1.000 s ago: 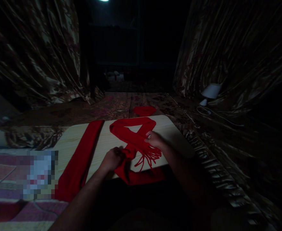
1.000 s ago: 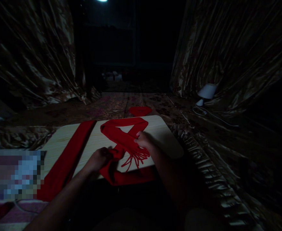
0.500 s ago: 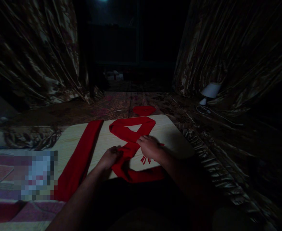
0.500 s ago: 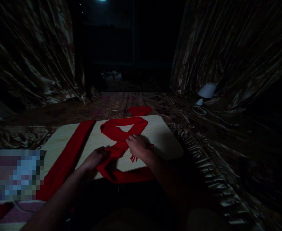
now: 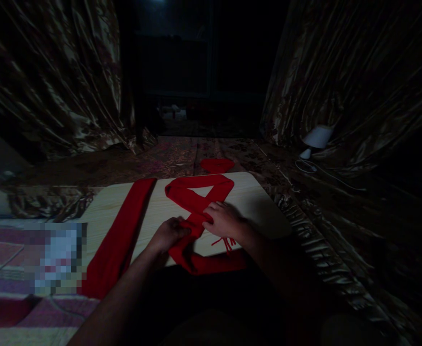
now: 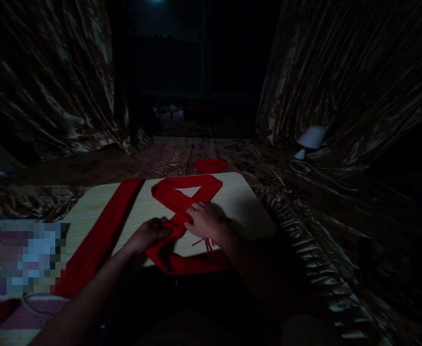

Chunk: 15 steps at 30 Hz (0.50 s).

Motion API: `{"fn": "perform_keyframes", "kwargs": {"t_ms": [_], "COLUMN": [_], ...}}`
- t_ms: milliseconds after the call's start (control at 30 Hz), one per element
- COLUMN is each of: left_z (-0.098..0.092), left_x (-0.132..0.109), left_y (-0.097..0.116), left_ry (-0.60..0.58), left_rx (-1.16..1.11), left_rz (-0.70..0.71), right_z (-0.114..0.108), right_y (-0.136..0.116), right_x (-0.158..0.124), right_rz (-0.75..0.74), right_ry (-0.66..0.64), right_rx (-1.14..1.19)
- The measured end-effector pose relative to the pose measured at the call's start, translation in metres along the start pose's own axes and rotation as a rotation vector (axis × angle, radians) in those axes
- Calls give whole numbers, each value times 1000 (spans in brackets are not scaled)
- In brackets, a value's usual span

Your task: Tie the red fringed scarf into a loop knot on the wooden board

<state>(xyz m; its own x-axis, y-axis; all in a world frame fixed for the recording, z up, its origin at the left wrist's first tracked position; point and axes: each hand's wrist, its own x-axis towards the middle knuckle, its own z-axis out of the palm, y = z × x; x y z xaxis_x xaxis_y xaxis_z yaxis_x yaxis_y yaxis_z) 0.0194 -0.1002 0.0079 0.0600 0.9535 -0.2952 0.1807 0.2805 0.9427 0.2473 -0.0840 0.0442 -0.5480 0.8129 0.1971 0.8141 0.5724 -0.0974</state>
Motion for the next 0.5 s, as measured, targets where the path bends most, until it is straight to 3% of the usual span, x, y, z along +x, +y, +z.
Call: {"fn": "perform_keyframes", "kwargs": {"t_ms": [133, 233, 400, 500], "left_z": [-1, -2, 0, 0], "left_x": [2, 3, 1, 1], "left_y": [-2, -6, -6, -5], "left_ry": [20, 10, -55, -60], "left_rx": [170, 236, 234, 209], "left_rz": [52, 98, 156, 171], "right_z": [1, -3, 1, 7], "right_y": [2, 8, 18, 20], "right_x": [3, 6, 4, 0], "right_rz": [-34, -53, -247, -242], "right_ry": [-84, -49, -68, -103], "right_rx": [-19, -32, -20, 3]}}
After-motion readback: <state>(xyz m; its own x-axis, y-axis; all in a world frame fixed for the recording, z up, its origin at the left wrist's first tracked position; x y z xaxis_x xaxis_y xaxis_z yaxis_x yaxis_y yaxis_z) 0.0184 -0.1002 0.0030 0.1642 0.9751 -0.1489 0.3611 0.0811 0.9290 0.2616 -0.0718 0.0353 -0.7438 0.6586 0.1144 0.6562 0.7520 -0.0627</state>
